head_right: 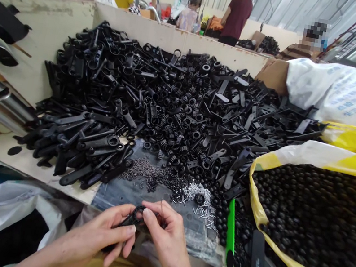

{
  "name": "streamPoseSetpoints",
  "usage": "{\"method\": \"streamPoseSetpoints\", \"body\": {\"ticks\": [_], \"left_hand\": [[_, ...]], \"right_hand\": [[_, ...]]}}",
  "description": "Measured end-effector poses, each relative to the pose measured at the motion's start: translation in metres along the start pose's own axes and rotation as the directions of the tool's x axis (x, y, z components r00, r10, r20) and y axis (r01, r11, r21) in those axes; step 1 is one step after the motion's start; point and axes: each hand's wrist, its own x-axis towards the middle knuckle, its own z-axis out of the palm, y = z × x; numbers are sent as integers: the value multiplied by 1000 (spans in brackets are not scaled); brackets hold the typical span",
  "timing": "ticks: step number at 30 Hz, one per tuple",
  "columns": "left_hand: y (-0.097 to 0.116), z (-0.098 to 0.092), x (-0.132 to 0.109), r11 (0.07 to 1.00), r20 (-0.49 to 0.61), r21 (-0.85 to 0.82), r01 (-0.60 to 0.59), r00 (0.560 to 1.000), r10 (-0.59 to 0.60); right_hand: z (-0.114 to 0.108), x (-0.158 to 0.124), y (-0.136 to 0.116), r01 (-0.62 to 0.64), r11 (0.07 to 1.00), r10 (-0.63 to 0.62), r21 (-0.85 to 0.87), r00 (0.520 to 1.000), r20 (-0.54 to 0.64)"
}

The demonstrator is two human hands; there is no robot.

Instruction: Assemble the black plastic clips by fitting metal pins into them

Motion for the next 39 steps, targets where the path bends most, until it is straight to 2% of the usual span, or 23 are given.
{"method": "streamPoseSetpoints", "body": {"ticks": [4,7,10,12,14,19,21,26,31,35,39], "left_hand": [[-1,-1,-2,999,-66,-18,46,997,-47],[-10,-6,2,990,-124,126,62,991,-46],[-18,-11,5,956,-104,291,-16,993,48],[-19,-12,4,947,-77,318,-40,995,68],[-17,-11,2,957,-68,290,-22,997,43],[-17,-7,0,997,-91,65,51,995,-45],[-19,-8,0,995,-100,32,92,991,-88],[-14,-10,0,983,-85,118,140,988,-130],[-6,-8,-1,979,-115,117,166,981,-153],[-2,-7,-2,985,-137,98,145,982,-131],[-5,-5,-3,988,-108,122,100,990,-87]], "right_hand": [[-4,-1,-3,20,997,-18,-79,999,31],[-10,2,-11,86,976,-78,-199,996,48],[-14,7,-21,191,936,-137,-297,972,193],[-15,12,-26,263,903,-154,-340,937,313],[-15,16,-29,305,879,-165,-366,915,367],[-15,21,-29,288,893,-145,-346,911,386],[-15,21,-27,258,905,-109,-339,909,402],[-15,20,-20,212,913,-69,-349,922,380],[-11,19,-15,204,922,-90,-330,940,330],[-7,20,-13,220,914,-117,-341,947,299],[-3,19,-13,232,907,-134,-350,950,283]]}}
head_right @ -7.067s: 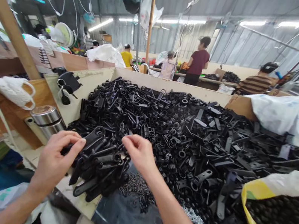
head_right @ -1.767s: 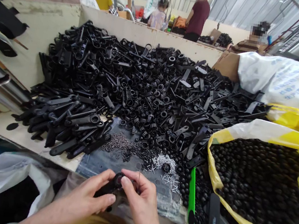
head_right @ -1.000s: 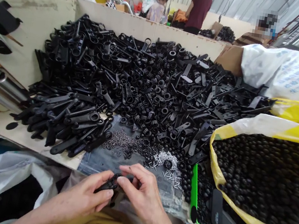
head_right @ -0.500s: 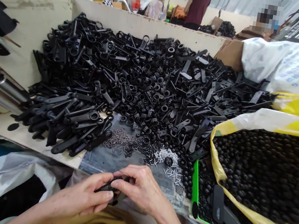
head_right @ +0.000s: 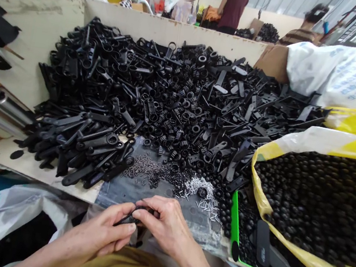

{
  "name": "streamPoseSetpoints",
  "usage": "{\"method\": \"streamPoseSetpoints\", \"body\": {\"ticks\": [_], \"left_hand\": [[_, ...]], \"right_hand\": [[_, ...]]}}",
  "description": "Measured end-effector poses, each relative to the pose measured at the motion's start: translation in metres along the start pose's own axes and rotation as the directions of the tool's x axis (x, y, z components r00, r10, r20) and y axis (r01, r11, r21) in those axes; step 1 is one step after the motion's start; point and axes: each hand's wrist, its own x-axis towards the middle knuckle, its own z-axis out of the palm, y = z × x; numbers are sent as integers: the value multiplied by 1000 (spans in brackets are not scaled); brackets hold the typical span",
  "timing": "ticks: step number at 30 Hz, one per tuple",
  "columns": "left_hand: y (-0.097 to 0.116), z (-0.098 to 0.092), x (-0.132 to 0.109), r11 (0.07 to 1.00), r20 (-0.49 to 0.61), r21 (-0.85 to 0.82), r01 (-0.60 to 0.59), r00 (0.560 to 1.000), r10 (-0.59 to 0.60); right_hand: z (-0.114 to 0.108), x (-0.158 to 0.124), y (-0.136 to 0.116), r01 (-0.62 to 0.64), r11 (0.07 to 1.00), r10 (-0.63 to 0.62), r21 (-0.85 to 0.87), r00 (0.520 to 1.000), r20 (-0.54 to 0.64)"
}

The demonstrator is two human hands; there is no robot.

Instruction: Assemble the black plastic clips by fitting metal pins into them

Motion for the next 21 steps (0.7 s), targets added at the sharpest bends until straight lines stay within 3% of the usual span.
{"method": "streamPoseSetpoints", "body": {"ticks": [3,5,7,9,10,12,17,21], "left_hand": [[-2,-3,1,996,-10,49,-78,997,79],[0,-9,4,970,-99,172,-173,976,192],[6,-18,9,878,-248,434,-199,911,329],[14,-27,17,709,-373,701,-78,807,458],[16,-31,22,629,-405,777,-3,763,504],[19,-34,33,538,-428,838,88,717,550],[17,-31,52,499,-425,860,110,695,580],[16,-33,48,547,-416,836,46,703,577]], "right_hand": [[-1,-2,-1,-35,999,36,33,999,-34],[-4,-3,0,-65,995,72,80,994,-85],[-9,-6,3,-81,992,96,94,980,-172],[-13,-9,6,-90,993,105,70,962,-252],[-15,-11,8,-93,994,105,56,955,-277],[-16,-14,10,-94,995,102,42,950,-294],[-15,-21,11,-90,996,94,26,961,-261],[-13,-21,11,-96,993,109,65,966,-234]]}}
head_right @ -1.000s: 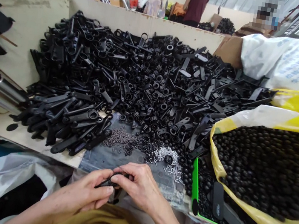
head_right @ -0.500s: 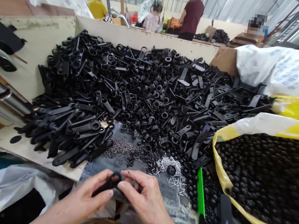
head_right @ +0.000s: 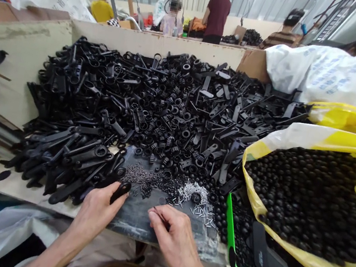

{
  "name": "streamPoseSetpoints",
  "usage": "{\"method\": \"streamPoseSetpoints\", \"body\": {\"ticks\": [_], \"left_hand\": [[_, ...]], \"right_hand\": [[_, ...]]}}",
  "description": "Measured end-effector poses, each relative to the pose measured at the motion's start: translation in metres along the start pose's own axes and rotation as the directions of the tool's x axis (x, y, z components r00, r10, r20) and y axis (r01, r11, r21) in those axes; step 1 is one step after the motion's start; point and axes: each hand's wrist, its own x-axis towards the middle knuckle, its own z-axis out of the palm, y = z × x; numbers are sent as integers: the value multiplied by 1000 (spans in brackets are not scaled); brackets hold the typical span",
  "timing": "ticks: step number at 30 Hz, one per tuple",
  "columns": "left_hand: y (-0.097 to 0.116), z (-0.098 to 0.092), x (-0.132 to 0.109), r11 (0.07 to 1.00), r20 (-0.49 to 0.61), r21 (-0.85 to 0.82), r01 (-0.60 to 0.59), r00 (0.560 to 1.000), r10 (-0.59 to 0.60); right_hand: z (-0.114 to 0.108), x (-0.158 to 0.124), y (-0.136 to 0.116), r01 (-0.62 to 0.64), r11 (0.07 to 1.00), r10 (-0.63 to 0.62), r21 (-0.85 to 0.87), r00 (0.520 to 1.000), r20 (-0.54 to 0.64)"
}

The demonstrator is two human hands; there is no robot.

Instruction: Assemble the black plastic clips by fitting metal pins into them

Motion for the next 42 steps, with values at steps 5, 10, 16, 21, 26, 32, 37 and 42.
{"method": "streamPoseSetpoints", "body": {"ticks": [5,10,16,21,26,32,37,42], "left_hand": [[-5,-2,-15,957,32,-289,-4,999,14],[-9,5,-30,880,22,-475,-9,1000,22],[-7,10,-40,867,90,-495,65,996,-23],[-7,12,-42,841,133,-533,90,991,-22],[-11,7,-39,802,98,-589,104,994,-56],[-14,12,-40,773,61,-626,107,994,-88],[-15,17,-38,771,46,-625,118,992,-114],[-15,15,-36,745,58,-652,144,988,-140]], "right_hand": [[18,16,-4,-165,949,164,267,986,26],[39,35,-11,-230,876,214,424,973,86],[41,22,-16,-236,893,222,384,972,81],[39,7,-13,-67,990,72,121,997,-38],[40,20,-7,176,920,-198,-350,980,-28],[19,32,-5,118,876,-191,-467,975,-113],[13,31,-3,49,822,-111,-567,991,-75],[24,36,-2,62,804,-117,-591,992,-56]]}}
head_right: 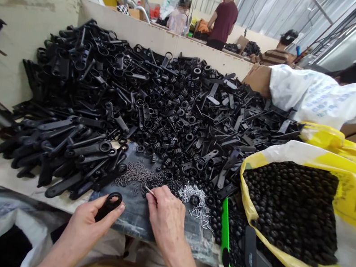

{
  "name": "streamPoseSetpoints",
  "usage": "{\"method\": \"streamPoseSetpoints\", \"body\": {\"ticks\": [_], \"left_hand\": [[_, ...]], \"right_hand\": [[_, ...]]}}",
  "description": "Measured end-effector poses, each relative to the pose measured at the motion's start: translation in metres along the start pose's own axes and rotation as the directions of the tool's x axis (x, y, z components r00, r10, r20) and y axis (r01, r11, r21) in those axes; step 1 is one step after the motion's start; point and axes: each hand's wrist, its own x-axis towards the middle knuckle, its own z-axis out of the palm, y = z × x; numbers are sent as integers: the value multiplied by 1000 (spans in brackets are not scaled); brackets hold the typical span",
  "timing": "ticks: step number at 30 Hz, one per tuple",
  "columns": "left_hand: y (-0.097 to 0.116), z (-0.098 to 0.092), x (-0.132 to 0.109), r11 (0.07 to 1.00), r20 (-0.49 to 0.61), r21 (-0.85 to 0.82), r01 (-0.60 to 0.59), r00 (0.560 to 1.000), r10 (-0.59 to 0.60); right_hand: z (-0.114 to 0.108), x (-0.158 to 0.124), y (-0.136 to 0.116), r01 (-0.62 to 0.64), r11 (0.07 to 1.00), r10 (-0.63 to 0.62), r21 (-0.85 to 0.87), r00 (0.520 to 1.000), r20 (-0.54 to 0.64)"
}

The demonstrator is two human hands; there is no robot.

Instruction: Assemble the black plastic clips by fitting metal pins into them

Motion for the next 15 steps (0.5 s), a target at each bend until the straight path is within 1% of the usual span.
{"method": "streamPoseSetpoints", "body": {"ticks": [3,6,8,10,12,15], "left_hand": [[4,0,-1,992,31,-95,77,997,-75],[13,2,-3,950,109,-240,200,978,-179],[22,6,-6,901,159,-337,273,960,-231],[30,9,-8,858,215,-395,329,941,-262],[37,12,-10,831,262,-421,363,926,-272],[45,16,-12,821,291,-429,378,918,-271]], "right_hand": [[0,0,2,22,1000,-22,23,1000,14],[-5,-3,5,28,998,-29,60,1000,11],[-10,-6,5,3,987,-2,162,1000,-9],[-16,-9,2,-46,935,59,351,998,-27],[-21,-11,-4,-90,840,119,535,993,-20],[-24,-16,-12,-94,736,129,671,992,-3]]}}
